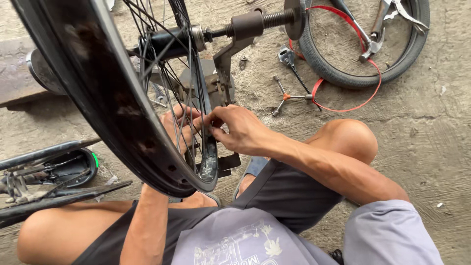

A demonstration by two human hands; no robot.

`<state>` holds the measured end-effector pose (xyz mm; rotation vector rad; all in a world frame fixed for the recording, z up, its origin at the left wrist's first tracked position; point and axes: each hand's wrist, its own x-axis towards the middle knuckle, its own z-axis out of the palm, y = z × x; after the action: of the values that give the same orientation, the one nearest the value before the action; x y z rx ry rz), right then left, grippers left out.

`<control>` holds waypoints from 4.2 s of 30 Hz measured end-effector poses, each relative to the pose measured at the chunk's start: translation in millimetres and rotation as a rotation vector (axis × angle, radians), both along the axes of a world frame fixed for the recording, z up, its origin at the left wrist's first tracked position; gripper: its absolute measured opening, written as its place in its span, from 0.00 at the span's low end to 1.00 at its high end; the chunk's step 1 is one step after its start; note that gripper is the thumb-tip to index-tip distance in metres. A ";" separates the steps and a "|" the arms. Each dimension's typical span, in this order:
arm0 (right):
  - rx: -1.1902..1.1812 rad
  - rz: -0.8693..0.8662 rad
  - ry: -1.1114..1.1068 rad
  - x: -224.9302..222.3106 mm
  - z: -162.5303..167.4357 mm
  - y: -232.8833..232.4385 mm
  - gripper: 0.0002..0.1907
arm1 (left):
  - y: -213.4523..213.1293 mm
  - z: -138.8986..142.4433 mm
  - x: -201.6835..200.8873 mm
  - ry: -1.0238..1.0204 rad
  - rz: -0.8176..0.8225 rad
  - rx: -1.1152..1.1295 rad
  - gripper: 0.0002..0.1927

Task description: The person sits on the ground in front of a bicycle wheel held in a repair stand and works on the spokes at the rim, using a small spoke wrench to turn spoke nipples section by section while checking the wheel. At the end they spin the wheel and reach toward a bicycle frame nearby.

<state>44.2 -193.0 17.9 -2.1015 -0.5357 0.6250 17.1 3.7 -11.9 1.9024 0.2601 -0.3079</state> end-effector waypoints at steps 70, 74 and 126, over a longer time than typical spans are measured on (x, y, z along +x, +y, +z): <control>0.171 0.045 -0.002 0.7 -6.8 0.8 0.14 | 22.0 6.3 -16.4 0.100 -0.185 -0.336 0.31; 0.136 0.028 0.084 5.0 -1.1 3.3 0.13 | 24.7 5.9 -18.5 0.056 -0.281 -0.334 0.36; 0.089 -0.122 0.286 20.9 22.5 -39.7 0.13 | 17.8 35.6 -28.2 0.003 -0.124 -0.292 0.13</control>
<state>65.1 -232.7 40.4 -1.9033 -0.2674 0.7987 -11.0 21.5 23.7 1.6321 0.0927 -0.4090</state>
